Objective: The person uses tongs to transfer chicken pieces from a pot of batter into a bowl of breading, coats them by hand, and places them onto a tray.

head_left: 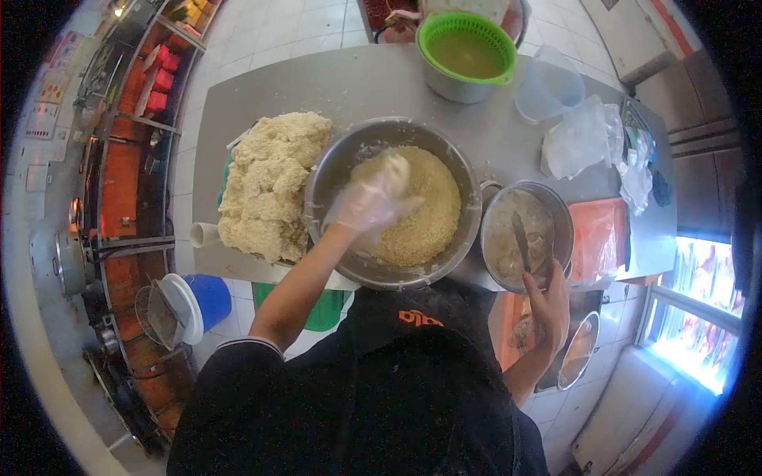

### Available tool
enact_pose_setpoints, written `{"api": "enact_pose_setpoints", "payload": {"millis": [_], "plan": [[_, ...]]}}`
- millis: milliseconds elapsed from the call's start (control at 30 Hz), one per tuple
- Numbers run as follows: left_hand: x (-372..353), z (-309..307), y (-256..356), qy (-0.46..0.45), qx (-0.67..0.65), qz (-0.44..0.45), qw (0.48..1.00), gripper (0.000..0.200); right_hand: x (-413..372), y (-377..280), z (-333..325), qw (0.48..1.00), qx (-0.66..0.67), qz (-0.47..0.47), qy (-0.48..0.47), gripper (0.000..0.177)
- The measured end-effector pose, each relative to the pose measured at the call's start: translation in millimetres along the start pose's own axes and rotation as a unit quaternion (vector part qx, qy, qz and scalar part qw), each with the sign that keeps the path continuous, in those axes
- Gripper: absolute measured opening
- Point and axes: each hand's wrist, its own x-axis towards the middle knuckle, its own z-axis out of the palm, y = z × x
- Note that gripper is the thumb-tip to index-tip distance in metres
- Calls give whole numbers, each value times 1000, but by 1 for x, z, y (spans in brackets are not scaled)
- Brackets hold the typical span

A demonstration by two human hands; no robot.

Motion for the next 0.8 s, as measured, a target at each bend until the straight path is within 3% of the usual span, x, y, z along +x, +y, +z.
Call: {"api": "enact_pose_setpoints", "payload": {"millis": [67,233,267,367,467,567,667,767,800], "plan": [[-8,50,-10,74,-32,181,980,90,3,1,3,1000,1,-9,6,86],[-13,145,13,-1,89,94,992,79,-4,-11,5,998,-17,-43,30,89],[-11,143,20,-5,110,75,991,77,-3,-8,6,998,-17,-50,30,89],[-10,114,27,-235,18,93,967,68,-1,-5,6,999,-4,-30,19,90],[-20,97,20,-287,-3,-25,958,62,3,-8,6,1000,-11,-12,7,90],[-13,116,-18,-273,-131,-87,949,64,6,2,9,999,-17,-40,26,90],[14,128,-58,-165,-213,-38,962,78,1,-5,4,998,-4,-52,37,89],[7,70,-13,-17,-188,-113,976,76,-4,-11,3,998,12,-51,35,89],[12,63,-7,-9,-93,-56,994,83,-4,-11,3,998,18,-52,34,89]]}}
